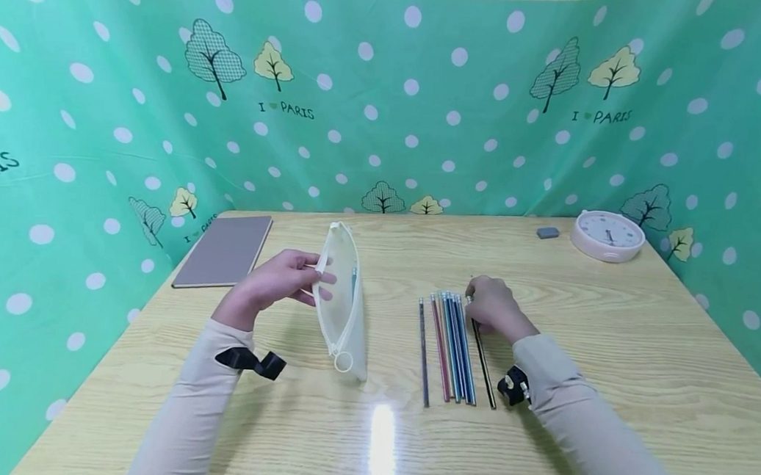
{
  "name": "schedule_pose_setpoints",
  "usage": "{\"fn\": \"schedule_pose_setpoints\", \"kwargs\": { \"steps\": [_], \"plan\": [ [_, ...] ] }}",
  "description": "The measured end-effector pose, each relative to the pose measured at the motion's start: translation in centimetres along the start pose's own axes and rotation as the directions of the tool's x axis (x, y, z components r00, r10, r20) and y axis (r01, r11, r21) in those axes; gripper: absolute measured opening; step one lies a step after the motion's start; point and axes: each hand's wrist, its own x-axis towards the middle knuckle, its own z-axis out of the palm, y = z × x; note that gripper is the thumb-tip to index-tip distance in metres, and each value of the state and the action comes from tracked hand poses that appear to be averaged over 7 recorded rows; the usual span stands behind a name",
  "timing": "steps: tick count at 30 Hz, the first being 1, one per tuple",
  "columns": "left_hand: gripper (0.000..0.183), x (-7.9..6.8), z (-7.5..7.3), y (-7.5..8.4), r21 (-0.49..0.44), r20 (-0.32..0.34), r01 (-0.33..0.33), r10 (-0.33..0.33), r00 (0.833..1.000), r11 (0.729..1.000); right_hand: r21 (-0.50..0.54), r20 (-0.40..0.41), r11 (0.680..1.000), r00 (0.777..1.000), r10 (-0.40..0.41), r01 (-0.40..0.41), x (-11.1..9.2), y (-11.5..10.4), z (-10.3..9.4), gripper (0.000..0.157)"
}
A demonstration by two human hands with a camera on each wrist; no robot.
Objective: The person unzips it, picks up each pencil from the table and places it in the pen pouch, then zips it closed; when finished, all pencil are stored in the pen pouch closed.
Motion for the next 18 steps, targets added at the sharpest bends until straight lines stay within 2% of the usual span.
{"fn": "schedule_pose_setpoints", "kwargs": {
  "steps": [2, 4, 7, 10, 14, 18],
  "plan": [
    [0.04, -0.1, -0.1, 0.0, 0.001, 0.001, 0.001, -0.001, 1.0, 1.0, 0.042, -0.014, 0.999, 1.0, -0.002, 0.003, 0.0, 0.2, -0.5, 0.041],
    [0.04, 0.0, -0.1, 0.0, 0.004, 0.005, -0.001, 0.001, 1.0, 1.0, 0.13, -0.04, 0.991, 0.999, 0.006, 0.0, -0.2, 0.3, -1.4, 0.043],
    [0.04, 0.0, 0.0, 0.0, 0.006, 0.008, 0.0, 0.0, 1.0, 1.0, 0.307, -0.111, 0.952, 0.994, 0.016, 0.019, -0.9, 0.0, -3.0, 0.046],
    [0.04, -0.1, 0.0, 0.1, 0.008, 0.004, 0.002, -0.002, 1.0, 1.0, 0.478, -0.213, 0.873, 0.977, 0.01, 0.095, -1.7, -1.1, -4.4, 0.05],
    [0.039, -0.1, 0.1, 0.1, 0.012, 0.002, 0.005, -0.005, 1.0, 1.0, 0.614, -0.365, 0.752, 0.931, 0.004, 0.238, -2.9, -3.2, -5.5, 0.05],
    [0.038, 0.0, 0.1, 0.0, 0.017, 0.006, 0.006, -0.006, 1.0, 1.0, 0.725, -0.471, 0.585, 0.881, 0.039, 0.362, -4.2, -5.2, -5.8, 0.038]
  ]
}}
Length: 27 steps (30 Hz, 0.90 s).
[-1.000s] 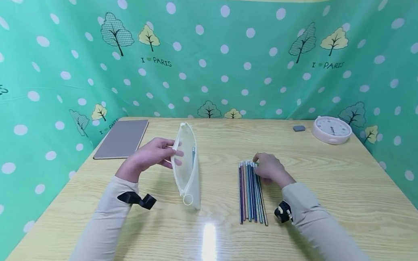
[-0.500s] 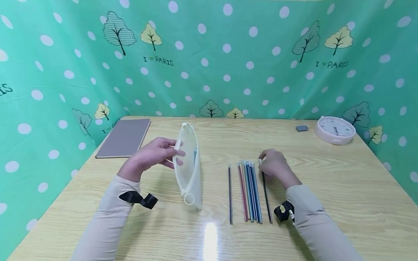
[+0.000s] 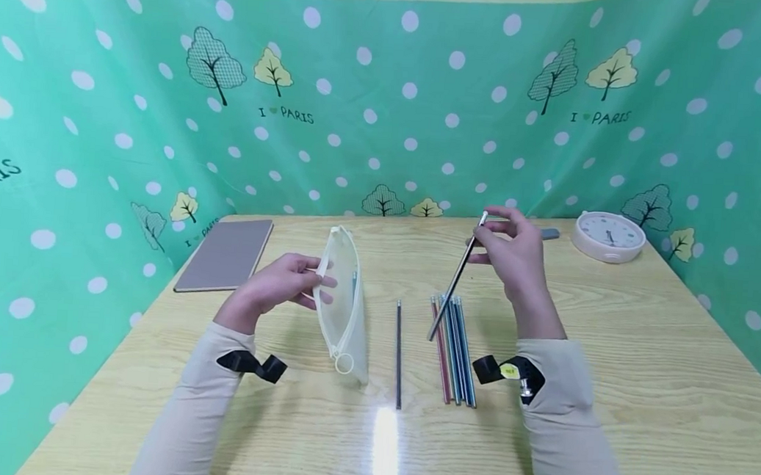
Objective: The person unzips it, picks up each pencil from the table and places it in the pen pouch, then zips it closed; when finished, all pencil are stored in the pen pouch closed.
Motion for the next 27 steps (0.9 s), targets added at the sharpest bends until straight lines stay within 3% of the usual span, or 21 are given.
{"fn": "schedule_pose_setpoints", "kwargs": {
  "steps": [4, 8, 19, 22, 27],
  "plan": [
    [0.037, 0.0, 0.1, 0.0, 0.0, -0.001, -0.002, 0.002, 1.0, 1.0, 0.19, -0.075, 0.981, 0.997, -0.032, 0.046, -0.8, -1.2, 1.0, 0.029],
    [0.038, 0.2, 0.2, 0.1, -0.002, -0.001, -0.005, 0.005, 1.0, 1.0, 0.318, -0.136, 0.942, 0.988, -0.068, 0.109, -1.4, -2.0, 1.8, 0.028],
    [0.039, -0.1, 0.2, 0.1, 0.005, -0.005, 0.02, -0.02, 1.0, 1.0, 0.377, -0.288, 0.884, 0.942, -0.17, 0.275, -3.0, -2.6, 5.6, 0.031],
    [0.038, -0.1, 0.3, 0.2, 0.002, -0.008, 0.021, -0.021, 1.0, 1.0, 0.359, -0.317, 0.852, 0.908, -0.273, 0.382, -3.8, -2.2, 7.1, 0.033],
    [0.038, -0.1, 0.5, 0.3, 0.001, -0.011, 0.01, -0.01, 1.0, 1.0, 0.276, -0.319, 0.785, 0.823, -0.47, 0.555, -4.9, -1.2, 9.3, 0.036]
  ]
}}
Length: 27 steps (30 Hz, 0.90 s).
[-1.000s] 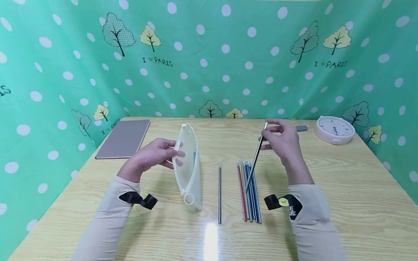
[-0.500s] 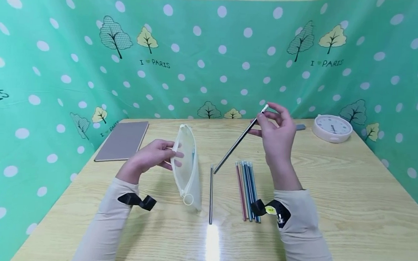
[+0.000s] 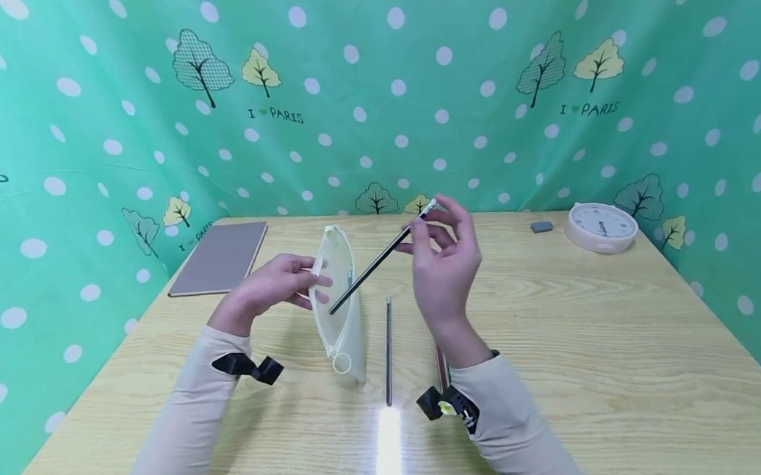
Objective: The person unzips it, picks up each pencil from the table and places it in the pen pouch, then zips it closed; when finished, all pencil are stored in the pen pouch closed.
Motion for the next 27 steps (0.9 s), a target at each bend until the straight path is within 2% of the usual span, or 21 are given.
{"fn": "schedule_pose_setpoints", "kwargs": {
  "steps": [8, 14, 21, 27],
  "plan": [
    [0.036, -0.1, 0.1, 0.1, -0.005, 0.005, -0.009, 0.009, 1.0, 1.0, 0.016, 0.085, 0.998, 0.995, -0.059, 0.058, -1.7, 1.0, 1.0, 0.035],
    [0.036, -0.2, 0.1, 0.2, -0.009, 0.006, -0.019, 0.019, 1.0, 1.0, 0.015, 0.17, 0.996, 0.981, -0.089, 0.088, -2.2, 1.1, 1.4, 0.037],
    [0.039, -0.1, 0.2, 0.3, -0.009, 0.004, -0.01, 0.01, 1.0, 1.0, -0.071, 0.251, 0.997, 0.968, 0.0, 0.019, -2.8, 1.2, 1.6, 0.035],
    [0.042, -0.1, 0.2, 0.4, -0.012, 0.01, -0.01, 0.01, 1.0, 1.0, -0.122, 0.351, 0.992, 0.933, 0.08, -0.039, -3.5, 1.1, 1.8, 0.038]
  ]
}}
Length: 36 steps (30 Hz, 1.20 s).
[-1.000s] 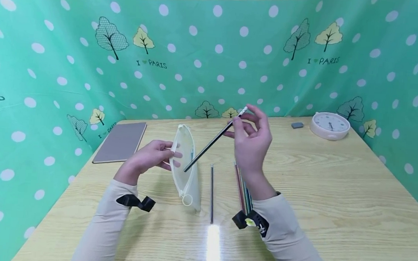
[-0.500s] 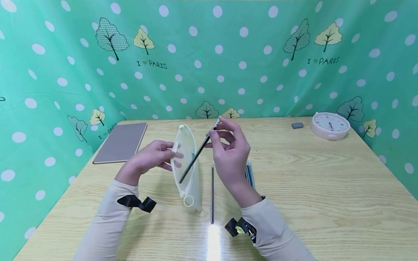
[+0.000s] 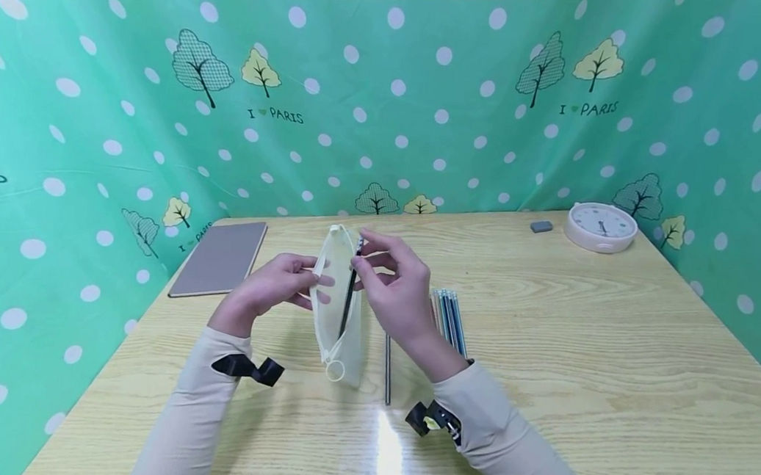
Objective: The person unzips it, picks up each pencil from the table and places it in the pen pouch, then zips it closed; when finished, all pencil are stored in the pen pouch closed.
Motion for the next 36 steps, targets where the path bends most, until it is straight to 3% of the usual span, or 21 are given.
{"fn": "schedule_pose_setpoints", "kwargs": {
  "steps": [14, 25, 36],
  "plan": [
    [0.043, -0.2, 0.1, 0.3, 0.001, -0.001, 0.003, -0.003, 1.0, 1.0, -0.105, 0.084, 0.993, 0.995, 0.056, -0.047, -0.4, 0.7, 0.4, 0.035],
    [0.043, -0.3, 0.1, 0.3, -0.001, 0.005, 0.006, -0.006, 1.0, 1.0, -0.145, 0.082, 0.989, 0.996, 0.043, -0.031, -0.5, 1.3, 0.5, 0.034],
    [0.043, -0.2, 0.2, 0.3, 0.0, 0.011, -0.005, 0.005, 1.0, 1.0, -0.265, 0.127, 0.964, 0.99, 0.06, -0.025, -0.7, 1.6, 0.3, 0.038]
  ]
}}
